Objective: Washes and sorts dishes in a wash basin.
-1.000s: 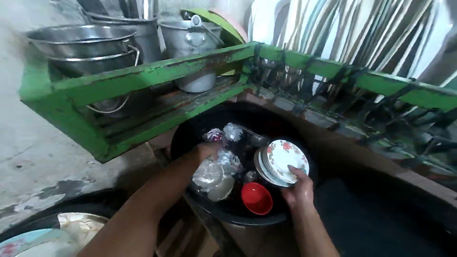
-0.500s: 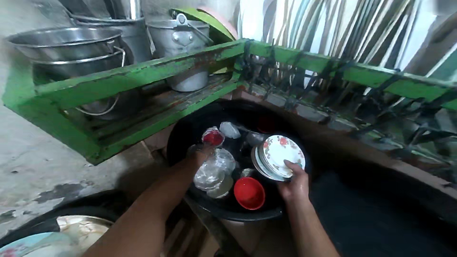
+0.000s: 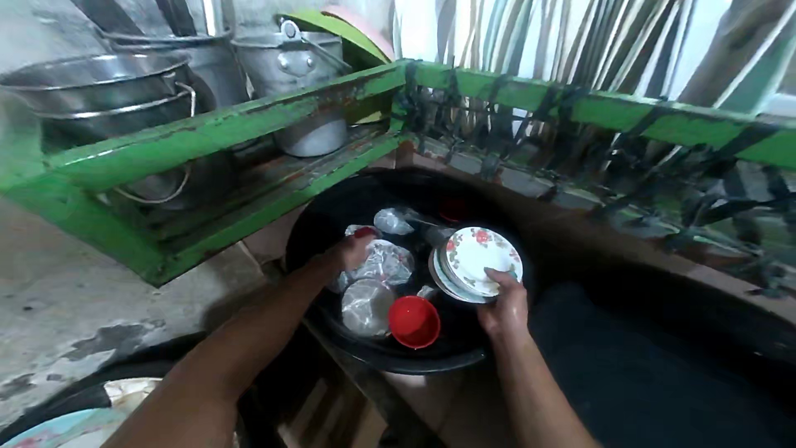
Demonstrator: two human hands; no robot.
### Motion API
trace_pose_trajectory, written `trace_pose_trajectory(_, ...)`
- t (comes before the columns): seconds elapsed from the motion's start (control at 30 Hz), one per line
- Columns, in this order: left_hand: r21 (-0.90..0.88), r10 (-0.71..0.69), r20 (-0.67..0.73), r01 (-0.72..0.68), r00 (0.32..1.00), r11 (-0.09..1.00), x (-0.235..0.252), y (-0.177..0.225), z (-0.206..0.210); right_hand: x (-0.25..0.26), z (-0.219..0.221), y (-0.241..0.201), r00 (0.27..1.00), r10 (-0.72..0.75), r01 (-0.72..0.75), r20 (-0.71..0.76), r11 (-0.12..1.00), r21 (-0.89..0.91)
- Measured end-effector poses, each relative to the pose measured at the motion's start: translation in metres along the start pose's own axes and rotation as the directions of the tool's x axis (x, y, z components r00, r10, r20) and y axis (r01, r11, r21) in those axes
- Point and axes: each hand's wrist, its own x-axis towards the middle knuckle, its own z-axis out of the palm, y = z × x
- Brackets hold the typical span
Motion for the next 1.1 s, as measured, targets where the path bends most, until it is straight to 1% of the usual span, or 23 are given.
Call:
trace_pose_trajectory(0.07,-0.085,0.04,-0.114,-0.05,0.993,0.995,-0.009,0.009,-0.015,-0.004,0.002,-0.002,1.0,-0.01,0.01,0.003,0.999,-0.042)
trace_pose_trajectory(0.1,-0.098,0.057,-0.19,-0.077,0.98,0.992,-0.012,0.015,-0.023,-0.004,0.003,-0.002,1.0,-0.021,0.022,0.011,0.998,-0.054)
trace_pose_trajectory(0.17,-0.123,0.074,-0.353,-0.125,0.933,0.985,-0.015,0.033,-0.04,-0.002,0.003,0.001,0.999,-0.036,0.037,0.005,0.997,-0.069)
trace_pose_trajectory(0.2,-0.183,0.048,-0.432,-0.139,0.901,0.973,-0.013,0.044,-0.046,-0.003,0.004,0.001,0.999,-0.043,0.044,0.01,0.995,-0.09)
trace_pose_trajectory(0.23,-0.301,-0.018,-0.469,-0.141,0.883,0.943,-0.01,0.056,-0.052,-0.004,0.004,0.001,0.999,-0.044,0.046,0.021,0.993,-0.113)
trace_pose_trajectory(0.3,-0.546,-0.131,-0.467,-0.169,0.874,0.821,0.0,0.085,-0.056,-0.001,0.004,0.003,0.999,-0.043,0.046,0.03,0.993,-0.113)
trace_pose_trajectory(0.37,-0.677,-0.184,-0.391,-0.146,0.902,0.722,0.01,0.115,-0.049,0.0,0.003,0.004,0.997,-0.025,0.031,0.071,0.996,-0.089)
trace_pose_trajectory(0.43,-0.716,-0.198,-0.307,-0.088,0.931,0.693,0.012,0.149,-0.033,-0.002,0.003,0.001,0.99,-0.01,0.024,0.142,0.995,-0.098)
trace_pose_trajectory(0.47,-0.714,-0.197,-0.273,-0.061,0.942,0.697,0.013,0.164,-0.023,-0.003,0.002,0.001,0.984,-0.006,0.026,0.18,0.994,-0.105)
trace_pose_trajectory(0.5,-0.706,-0.177,-0.24,-0.046,0.955,0.706,0.015,0.176,-0.014,-0.003,0.003,0.0,0.979,-0.007,0.029,0.205,0.994,-0.106)
trace_pose_trajectory(0.57,-0.682,-0.083,-0.158,-0.048,0.984,0.73,0.019,0.189,-0.002,-0.004,0.003,0.001,0.984,0.0,0.015,0.178,0.996,-0.085)
trace_pose_trajectory(0.63,-0.697,0.011,-0.153,-0.116,0.988,0.708,0.025,0.179,-0.005,-0.004,0.001,0.001,0.991,-0.008,0.018,0.13,0.997,-0.077)
trace_pose_trajectory(0.67,-0.667,0.005,-0.183,-0.128,0.983,0.734,0.03,0.165,-0.009,-0.005,-0.001,0.0,0.993,-0.019,0.028,0.114,0.997,-0.079)
trace_pose_trajectory(0.7,-0.589,-0.039,-0.204,-0.091,0.978,0.803,0.034,0.145,-0.013,-0.006,-0.002,0.0,0.994,-0.025,0.032,0.103,0.997,-0.073)
trace_pose_trajectory(0.73,-0.468,-0.103,-0.217,-0.01,0.971,0.884,0.038,0.119,-0.015,-0.007,-0.002,0.0,0.995,-0.028,0.035,0.1,0.998,-0.06)
trace_pose_trajectory(0.77,-0.341,-0.178,-0.197,0.103,0.964,0.935,0.041,0.093,-0.015,-0.008,-0.001,0.0,0.995,-0.035,0.039,0.096,0.998,-0.043)
trace_pose_trajectory(0.8,-0.222,-0.258,-0.146,0.223,0.955,0.949,0.045,0.068,-0.011,-0.008,0.0,-0.001,0.995,-0.04,0.043,0.091,0.999,-0.027)
trace_pose_trajectory(0.83,-0.119,-0.323,-0.093,0.311,0.942,0.943,0.047,0.045,-0.003,-0.009,0.0,-0.001,0.995,-0.042,0.044,0.089,0.999,-0.02)
trace_pose_trajectory(0.87,-0.051,-0.344,-0.064,0.341,0.937,0.939,0.047,0.027,0.006,-0.009,0.0,-0.002,0.995,-0.045,0.046,0.089,0.999,-0.016)
trace_pose_trajectory(0.9,-0.034,-0.334,-0.043,0.333,0.942,0.942,0.043,0.015,0.014,-0.009,0.0,-0.002,0.995,-0.048,0.049,0.088,0.999,-0.01)
trace_pose_trajectory(1.0,-0.097,-0.304,0.032,0.306,0.952,0.947,0.026,0.013,0.017,-0.008,0.002,-0.003,0.997,-0.042,0.041,0.062,0.999,0.013)
trace_pose_trajectory(1.07,-0.069,-0.33,0.093,0.337,0.939,0.939,0.025,0.011,0.024,-0.006,0.001,-0.003,0.999,-0.025,0.024,0.034,0.999,0.036)
trace_pose_trajectory(1.1,-0.088,-0.347,0.132,0.36,0.928,0.929,0.026,0.009,0.026,-0.005,0.0,-0.003,1.0,-0.019,0.018,0.023,0.998,0.052)
